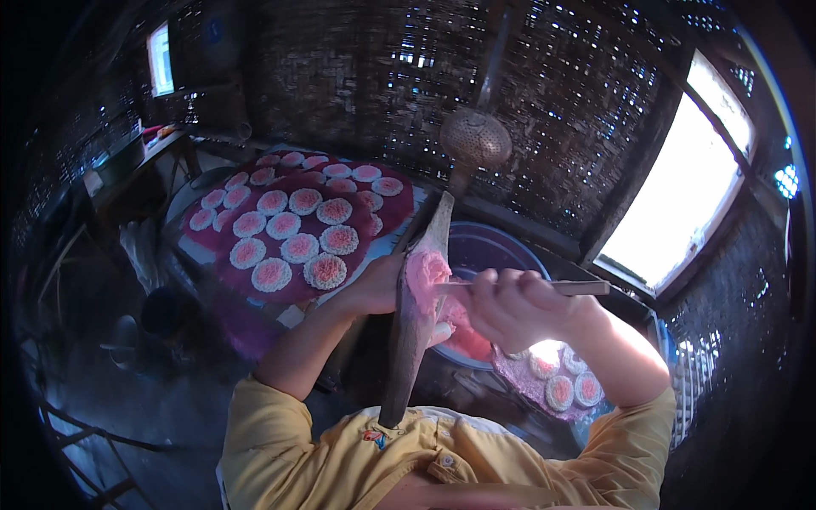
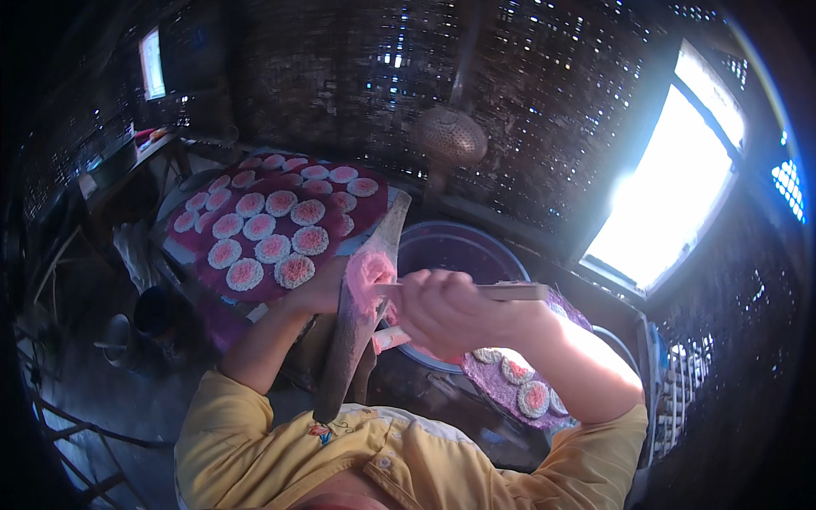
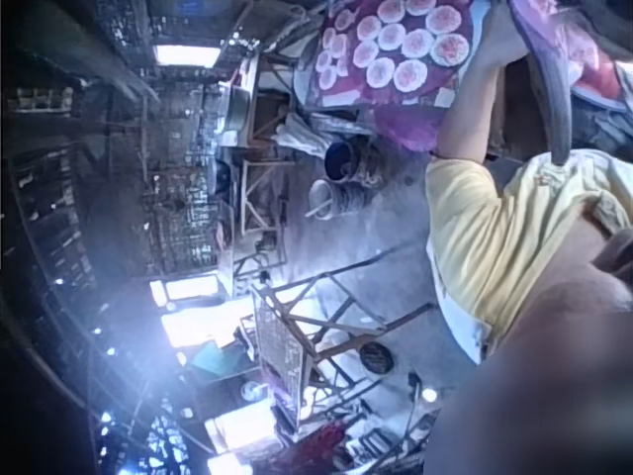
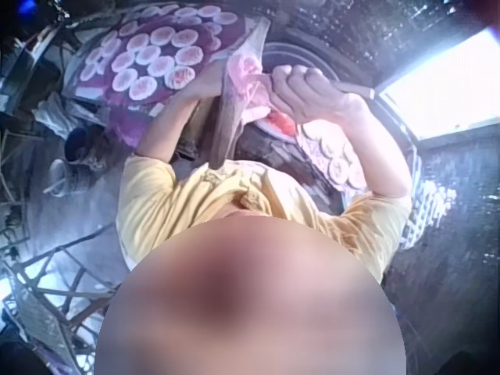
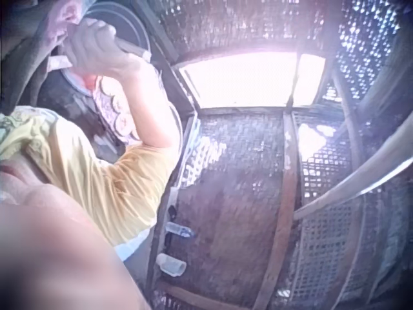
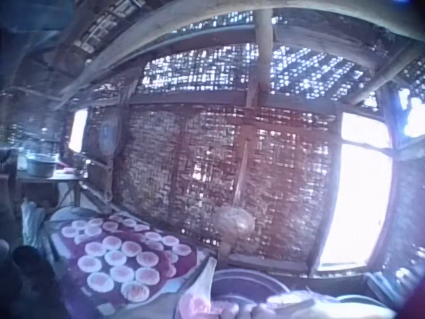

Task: The person uses a wooden mold and a stick to press pink and white dough into circular shapes on a purple mat. They repeatedly scoop dough, press it into the mold, and place the finished pieces onto a tray.

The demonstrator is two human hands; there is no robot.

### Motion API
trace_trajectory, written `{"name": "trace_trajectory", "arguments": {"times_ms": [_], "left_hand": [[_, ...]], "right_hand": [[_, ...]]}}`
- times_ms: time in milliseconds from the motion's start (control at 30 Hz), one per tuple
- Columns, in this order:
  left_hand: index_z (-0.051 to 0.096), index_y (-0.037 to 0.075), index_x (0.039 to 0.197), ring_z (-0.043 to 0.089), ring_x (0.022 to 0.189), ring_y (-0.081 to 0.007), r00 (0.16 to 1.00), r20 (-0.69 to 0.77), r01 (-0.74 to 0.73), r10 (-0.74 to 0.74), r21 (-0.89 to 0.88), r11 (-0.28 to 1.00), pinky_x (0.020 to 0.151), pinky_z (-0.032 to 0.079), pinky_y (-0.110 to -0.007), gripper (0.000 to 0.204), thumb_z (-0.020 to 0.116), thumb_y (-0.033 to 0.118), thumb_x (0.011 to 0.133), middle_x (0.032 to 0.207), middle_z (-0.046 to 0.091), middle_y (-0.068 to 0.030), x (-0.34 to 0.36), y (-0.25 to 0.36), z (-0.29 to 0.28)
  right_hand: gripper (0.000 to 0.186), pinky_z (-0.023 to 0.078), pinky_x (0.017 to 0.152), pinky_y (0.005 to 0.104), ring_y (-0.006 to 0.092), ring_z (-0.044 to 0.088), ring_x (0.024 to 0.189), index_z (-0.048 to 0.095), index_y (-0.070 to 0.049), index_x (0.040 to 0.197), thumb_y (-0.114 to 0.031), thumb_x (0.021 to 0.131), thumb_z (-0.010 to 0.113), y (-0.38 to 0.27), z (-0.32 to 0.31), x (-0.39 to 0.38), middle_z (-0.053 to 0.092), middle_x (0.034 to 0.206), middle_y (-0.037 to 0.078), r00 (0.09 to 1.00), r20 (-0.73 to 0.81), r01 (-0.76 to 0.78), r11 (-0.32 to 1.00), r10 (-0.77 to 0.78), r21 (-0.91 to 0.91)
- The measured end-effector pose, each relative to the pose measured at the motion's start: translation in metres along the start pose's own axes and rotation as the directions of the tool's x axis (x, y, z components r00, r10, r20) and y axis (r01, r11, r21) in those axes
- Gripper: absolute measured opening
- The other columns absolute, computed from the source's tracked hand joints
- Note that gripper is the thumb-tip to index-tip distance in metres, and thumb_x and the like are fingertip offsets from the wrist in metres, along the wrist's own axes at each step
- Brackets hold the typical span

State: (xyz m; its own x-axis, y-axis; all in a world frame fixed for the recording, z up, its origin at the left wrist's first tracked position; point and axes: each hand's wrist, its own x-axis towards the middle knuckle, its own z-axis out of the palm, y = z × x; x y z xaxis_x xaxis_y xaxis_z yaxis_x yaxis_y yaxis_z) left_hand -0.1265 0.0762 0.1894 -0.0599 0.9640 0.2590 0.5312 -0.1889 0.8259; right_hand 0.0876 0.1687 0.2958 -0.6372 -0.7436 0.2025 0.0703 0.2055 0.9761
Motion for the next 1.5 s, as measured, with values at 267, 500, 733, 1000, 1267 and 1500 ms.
{"name": "trace_trajectory", "arguments": {"times_ms": [267, 500, 733, 1000, 1267, 1500], "left_hand": [[0.061, 0.013, 0.109, 0.064, 0.088, -0.0209, 0.965, -0.26, -0.116, 0.033, -0.312, 0.943, 0.079, 0.049, -0.031, 0.04, 0.07, 0.032, 0.075, 0.101, 0.066, -0.0081, 0.004, -0.007, -0.022], [0.063, 0.008, 0.107, 0.064, 0.092, -0.0224, 0.936, -0.299, -0.205, 0.185, -0.035, 0.978, 0.082, 0.049, -0.033, 0.04, 0.069, 0.03, 0.075, 0.1, 0.066, -0.0102, 0.03, -0.005, 0.006], [0.065, 0.006, 0.103, 0.062, 0.092, -0.0133, 0.946, -0.325, -0.173, -0.001, -0.504, 0.846, 0.081, 0.049, -0.03, 0.032, 0.071, 0.022, 0.076, 0.1, 0.067, -0.0047, 0.008, -0.019, -0.01], [0.063, 0.005, 0.107, 0.062, 0.092, -0.0157, 0.924, -0.322, -0.023, -0.208, -0.589, 0.808, 0.079, 0.049, -0.03, 0.032, 0.067, 0.022, 0.08, 0.103, 0.065, -0.0061, 0.025, -0.041, 0.0], [0.064, 0.005, 0.104, 0.061, 0.09, -0.0139, 0.948, -0.297, 0.021, -0.112, -0.294, 0.956, 0.077, 0.049, -0.029, 0.035, 0.071, 0.02, 0.074, 0.097, 0.066, -0.0076, 0.028, -0.049, 0.01], [0.059, 0.008, 0.102, 0.06, 0.079, -0.0101, 0.943, -0.324, -0.119, -0.074, -0.537, 0.835, 0.069, 0.055, -0.031, 0.028, 0.07, 0.007, 0.076, 0.09, 0.06, -0.0011, 0.028, -0.084, -0.005]], "right_hand": [[0.017, 0.05, 0.059, 0.0273, 0.0164, 0.063, 0.067, 0.063, 0.002, 0.092, -0.007, 0.078, 0.068, 0.002, -0.018, -0.052, 0.065, 0.085, 0.01, 0.353, 0.293, -0.882, 0.212, 0.889, 0.42], [0.023, 0.049, 0.072, 0.0263, 0.0151, 0.063, 0.08, 0.064, 0.0, 0.099, -0.013, 0.081, 0.069, -0.112, 0.015, -0.033, 0.066, 0.092, 0.011, -0.05, 0.824, -0.559, -0.699, 0.565, 0.445], [0.014, 0.051, 0.066, 0.0263, 0.0142, 0.066, 0.072, 0.065, 0.002, 0.088, -0.007, 0.078, 0.07, -0.09, -0.001, -0.05, 0.067, 0.08, 0.01, -0.144, 0.737, -0.742, -0.565, 0.66, 0.361], [0.017, 0.047, 0.051, 0.0279, 0.0193, 0.061, 0.054, 0.066, -0.002, 0.084, -0.008, 0.069, 0.073, -0.102, 0.005, -0.034, 0.061, 0.065, 0.007, 0.333, 0.431, -0.847, 0.065, 0.839, 0.527], [0.018, 0.047, 0.052, 0.0272, 0.0178, 0.062, 0.057, 0.066, -0.002, 0.088, -0.012, 0.074, 0.072, -0.088, 0.038, -0.031, 0.063, 0.067, 0.006, 0.179, 0.432, -0.931, 0.01, 0.884, 0.364], [0.018, 0.049, 0.052, 0.0262, 0.0136, 0.063, 0.06, 0.064, 0.002, 0.088, -0.011, 0.079, 0.07, -0.116, 0.015, -0.033, 0.065, 0.072, 0.008, 0.232, 0.69, -0.786, -0.285, 0.686, 0.548]]}}
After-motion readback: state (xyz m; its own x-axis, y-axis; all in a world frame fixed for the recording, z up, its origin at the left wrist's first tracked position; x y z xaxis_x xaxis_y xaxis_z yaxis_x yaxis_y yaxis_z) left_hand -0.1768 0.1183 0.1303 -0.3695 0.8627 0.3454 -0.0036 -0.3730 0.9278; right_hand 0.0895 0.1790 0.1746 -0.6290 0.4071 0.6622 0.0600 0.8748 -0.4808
